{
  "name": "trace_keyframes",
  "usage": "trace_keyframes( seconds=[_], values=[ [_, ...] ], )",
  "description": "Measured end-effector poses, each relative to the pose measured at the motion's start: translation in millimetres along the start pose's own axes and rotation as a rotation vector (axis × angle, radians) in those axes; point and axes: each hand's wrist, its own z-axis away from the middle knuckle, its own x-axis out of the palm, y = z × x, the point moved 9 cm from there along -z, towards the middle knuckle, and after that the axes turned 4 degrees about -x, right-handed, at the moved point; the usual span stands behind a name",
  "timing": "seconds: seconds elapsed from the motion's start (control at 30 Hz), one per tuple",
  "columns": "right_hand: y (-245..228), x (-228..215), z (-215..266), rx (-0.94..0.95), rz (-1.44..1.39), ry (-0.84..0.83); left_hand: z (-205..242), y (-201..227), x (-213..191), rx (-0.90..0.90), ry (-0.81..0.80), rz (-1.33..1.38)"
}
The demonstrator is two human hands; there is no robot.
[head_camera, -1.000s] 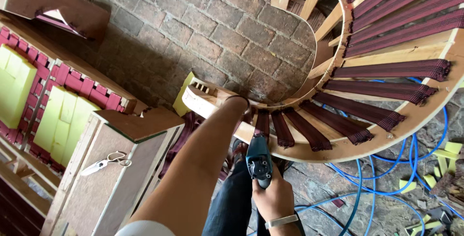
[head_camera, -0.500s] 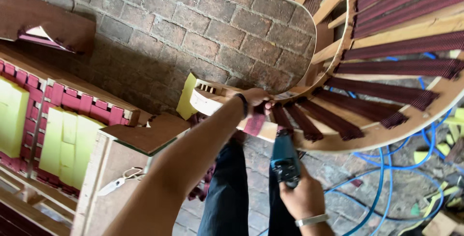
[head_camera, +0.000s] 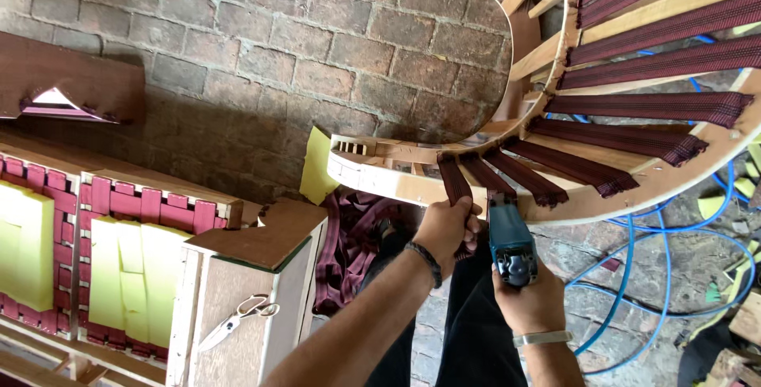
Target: The person weaves maroon fabric strips into the frame of a wooden chair seat. They use a pneumatic staple gun to secure the strips and scissors to trim excess material. The person works on a single chair, progressively filling the seat area with woven fabric.
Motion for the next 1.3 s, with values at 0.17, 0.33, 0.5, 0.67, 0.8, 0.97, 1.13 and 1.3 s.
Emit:
trace_keyframes(
  seconds=[0.17,0.33,0.5,0.67,0.8,0.97,1.13,1.3],
  values=[
    [-3.0,3.4,2.1,0.009,0.032,0.013,-6.9,-19.0,-4.0,0.007,-0.01,-0.002],
    [-13.3,-5.7,-3.4,-0.054,0.0,0.044,-42.6,-62.0,-29.2,0.025,-0.046,-0.132],
    [-23.9,-2.7,-7.3,-0.008,0.044,-0.028,-101.2,-77.5,-58.8,0.179,-0.034,-0.408],
    [-49.3,9.7,9.8,-0.109,-0.062,-0.014,-121.8,-59.3,-73.4,0.417,0.156,-0.892],
    [-55.5,24.1,13.8,-0.073,-0.073,-0.004,-118.6,-47.7,-71.9,0.491,0.189,-1.031],
    [-56.5,37.3,13.8,0.072,-0.077,-0.008,-126.9,-48.6,-73.2,0.385,0.14,-1.206],
    [-64.6,38.4,20.8,0.119,-0.035,0.035,-126.3,-44.5,-70.6,0.45,0.071,-1.336],
    [-70.2,45.9,16.7,0.096,-0.03,0.016,-130.8,-40.6,-62.7,0.475,0.028,-1.447]
  ],
)
